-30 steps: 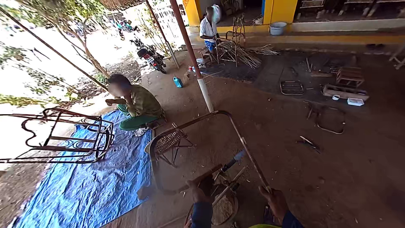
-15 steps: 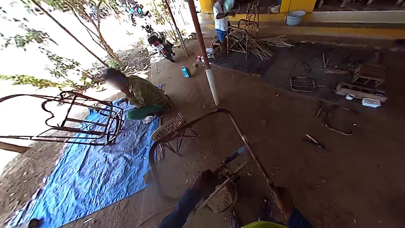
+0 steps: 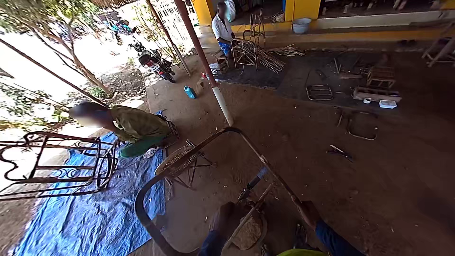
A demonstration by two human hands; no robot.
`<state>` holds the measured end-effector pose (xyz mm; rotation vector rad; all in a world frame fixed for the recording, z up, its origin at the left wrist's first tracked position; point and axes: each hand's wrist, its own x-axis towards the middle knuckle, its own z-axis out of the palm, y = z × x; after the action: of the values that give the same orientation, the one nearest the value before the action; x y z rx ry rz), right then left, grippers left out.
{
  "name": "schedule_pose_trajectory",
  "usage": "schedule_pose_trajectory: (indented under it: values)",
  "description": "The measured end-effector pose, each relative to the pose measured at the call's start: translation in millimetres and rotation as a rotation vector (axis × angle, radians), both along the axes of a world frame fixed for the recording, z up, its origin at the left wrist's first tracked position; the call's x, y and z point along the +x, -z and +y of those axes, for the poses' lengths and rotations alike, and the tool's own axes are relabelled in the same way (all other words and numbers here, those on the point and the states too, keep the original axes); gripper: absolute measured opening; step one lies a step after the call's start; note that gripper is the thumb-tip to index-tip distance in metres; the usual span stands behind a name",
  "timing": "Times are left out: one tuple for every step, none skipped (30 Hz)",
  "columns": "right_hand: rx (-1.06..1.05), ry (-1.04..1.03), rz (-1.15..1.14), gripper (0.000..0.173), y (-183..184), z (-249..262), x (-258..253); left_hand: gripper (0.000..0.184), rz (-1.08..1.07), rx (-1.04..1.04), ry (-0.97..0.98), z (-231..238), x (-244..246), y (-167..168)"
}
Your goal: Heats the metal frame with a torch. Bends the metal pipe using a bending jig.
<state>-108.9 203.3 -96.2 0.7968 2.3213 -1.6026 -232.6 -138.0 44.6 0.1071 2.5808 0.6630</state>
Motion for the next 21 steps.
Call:
schedule_pose_trajectory:
  values:
    - [-0.016,0.025,0.015,0.080,-1,-2,2,0.075,0.005,-0.033,0.013,-3,-4,1]
    - [-0.035,0.047,0.021,0.080,0,-2,4,0.074,0.020,-0.061,0.031,-5,-9,-1]
    - [-0.054,0.054,0.018,0.078,-2,-2,6,0.073,0.029,-0.086,0.050,-5,-13,-4]
    - [-0.070,0.054,0.007,0.076,-3,-2,10,0.073,0.028,-0.119,0.070,-4,-15,-7]
    - [-0.075,0.054,-0.010,0.075,-4,-4,16,0.074,0.026,-0.152,0.093,-4,-15,-7]
    - [-0.066,0.058,-0.035,0.075,-4,-5,20,0.076,0.023,-0.175,0.111,-2,-16,-3]
    - [-0.050,0.064,-0.057,0.075,-3,-5,23,0.076,0.020,-0.186,0.121,-1,-17,2]
    - [-0.026,0.066,-0.068,0.076,1,-5,26,0.077,0.018,-0.182,0.124,0,-17,7]
    - [-0.003,0.058,-0.077,0.078,3,-4,30,0.077,0.018,-0.170,0.123,0,-16,12]
    - [0.011,0.055,-0.075,0.079,6,-2,33,0.077,0.017,-0.157,0.118,1,-14,15]
    - [0.021,0.053,-0.071,0.079,7,-2,35,0.077,0.017,-0.147,0.108,1,-12,18]
    - [0.035,0.046,-0.070,0.079,6,-2,37,0.077,0.017,-0.138,0.095,1,-9,20]
    - [0.047,0.036,-0.074,0.079,4,-1,38,0.077,0.014,-0.134,0.080,0,-8,22]
    - [0.056,0.028,-0.083,0.079,2,-1,38,0.077,0.007,-0.131,0.064,0,-7,23]
    - [0.061,0.026,-0.089,0.079,1,-1,38,0.077,0.003,-0.128,0.054,-1,-7,25]
    - [0.066,0.024,-0.095,0.079,1,-1,37,0.077,0.004,-0.123,0.047,-1,-6,25]
    - [0.068,0.021,-0.102,0.078,1,-1,36,0.077,0.007,-0.115,0.041,-1,-6,25]
    - [0.066,0.016,-0.109,0.078,1,-2,35,0.075,0.010,-0.100,0.028,0,-5,24]
    - [0.063,0.013,-0.113,0.078,1,-3,35,0.071,0.011,-0.067,-0.005,2,-3,22]
    - [0.060,0.012,-0.121,0.078,1,-4,36,0.069,0.007,-0.058,-0.021,2,-2,21]
    - [0.055,0.018,-0.125,0.078,2,-6,37,0.070,0.000,-0.062,-0.016,2,-1,22]
